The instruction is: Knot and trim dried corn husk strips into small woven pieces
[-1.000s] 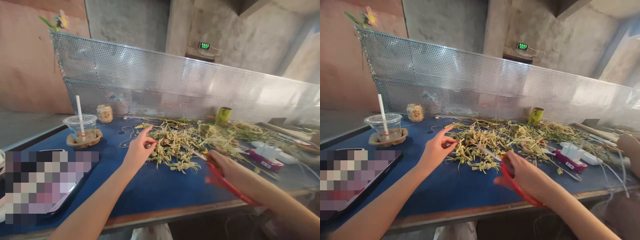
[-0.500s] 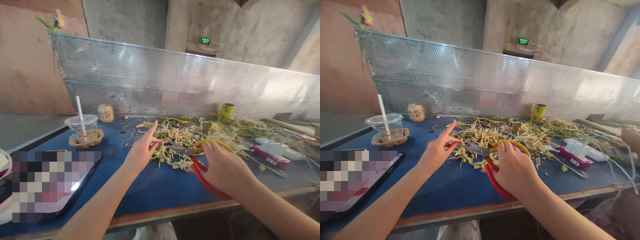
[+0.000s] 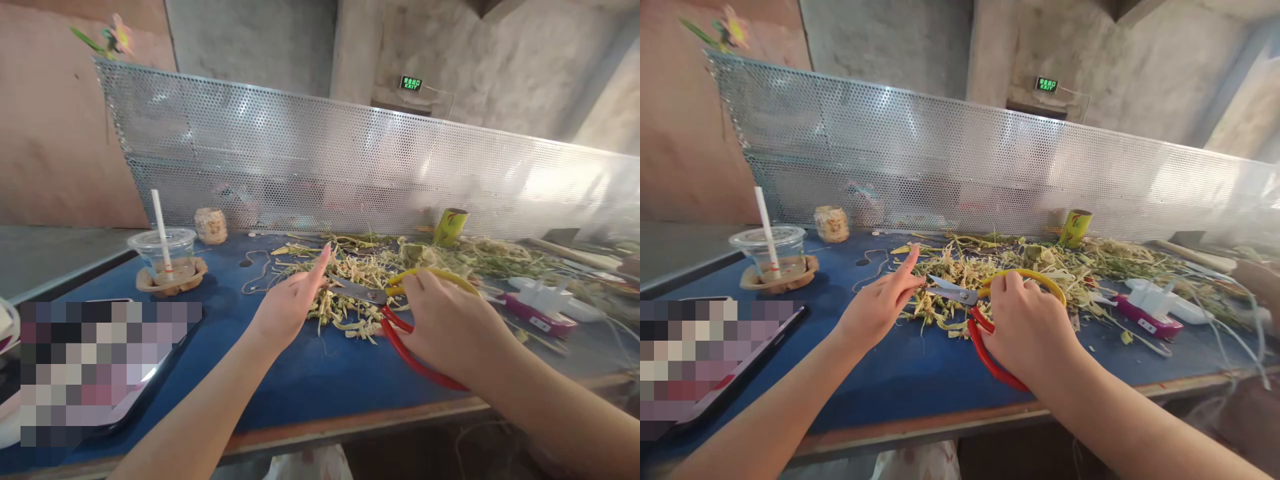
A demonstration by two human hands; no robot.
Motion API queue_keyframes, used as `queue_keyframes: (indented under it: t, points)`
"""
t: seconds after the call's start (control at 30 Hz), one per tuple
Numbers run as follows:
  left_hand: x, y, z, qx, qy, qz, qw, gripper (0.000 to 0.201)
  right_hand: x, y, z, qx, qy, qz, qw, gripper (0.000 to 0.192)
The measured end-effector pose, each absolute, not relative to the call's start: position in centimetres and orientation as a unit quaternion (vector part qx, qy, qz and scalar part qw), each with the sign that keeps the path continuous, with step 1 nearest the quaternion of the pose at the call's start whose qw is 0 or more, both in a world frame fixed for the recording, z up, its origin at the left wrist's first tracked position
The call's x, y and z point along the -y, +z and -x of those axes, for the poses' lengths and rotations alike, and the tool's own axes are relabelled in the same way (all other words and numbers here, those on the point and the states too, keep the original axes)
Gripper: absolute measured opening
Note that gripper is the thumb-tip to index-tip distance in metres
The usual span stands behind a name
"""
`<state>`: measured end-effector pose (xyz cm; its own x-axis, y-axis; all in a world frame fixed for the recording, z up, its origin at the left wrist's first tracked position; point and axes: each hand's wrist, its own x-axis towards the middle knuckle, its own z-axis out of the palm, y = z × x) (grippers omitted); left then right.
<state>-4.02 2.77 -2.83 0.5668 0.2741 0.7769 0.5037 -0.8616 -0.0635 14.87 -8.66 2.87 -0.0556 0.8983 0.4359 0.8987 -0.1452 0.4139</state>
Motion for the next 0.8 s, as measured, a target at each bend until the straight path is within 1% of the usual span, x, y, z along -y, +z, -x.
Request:
queue_keyframes:
  t: [0.23,0.4,0.57,0.7,0.8]
  points:
    - [-2.4,-2.4,3.8,0.201,-0.385,0.875,0.214,0.068,8.6,5.0,-14.4,0.662,-0.298,0.686,-0.05,0.031]
    - [-1.9,-1.7,3.5,0.191,-0.389,0.859,0.272,0.071,8.6,7.4,-14.5,0.676,-0.296,0.669,-0.087,0.023]
    - [-1.6,-1.5,3.4,0.181,-0.403,0.85,0.288,0.07,8.1,8.9,-14.7,0.693,-0.282,0.658,-0.087,0.03]
    - [-1.6,-1.6,3.5,0.165,-0.408,0.85,0.29,0.07,7.9,9.4,-14.3,0.686,-0.255,0.673,-0.102,0.027]
    - [-1.5,-1.6,3.5,0.168,-0.401,0.853,0.287,0.069,7.9,9.5,-13.7,0.679,-0.241,0.684,-0.115,0.021]
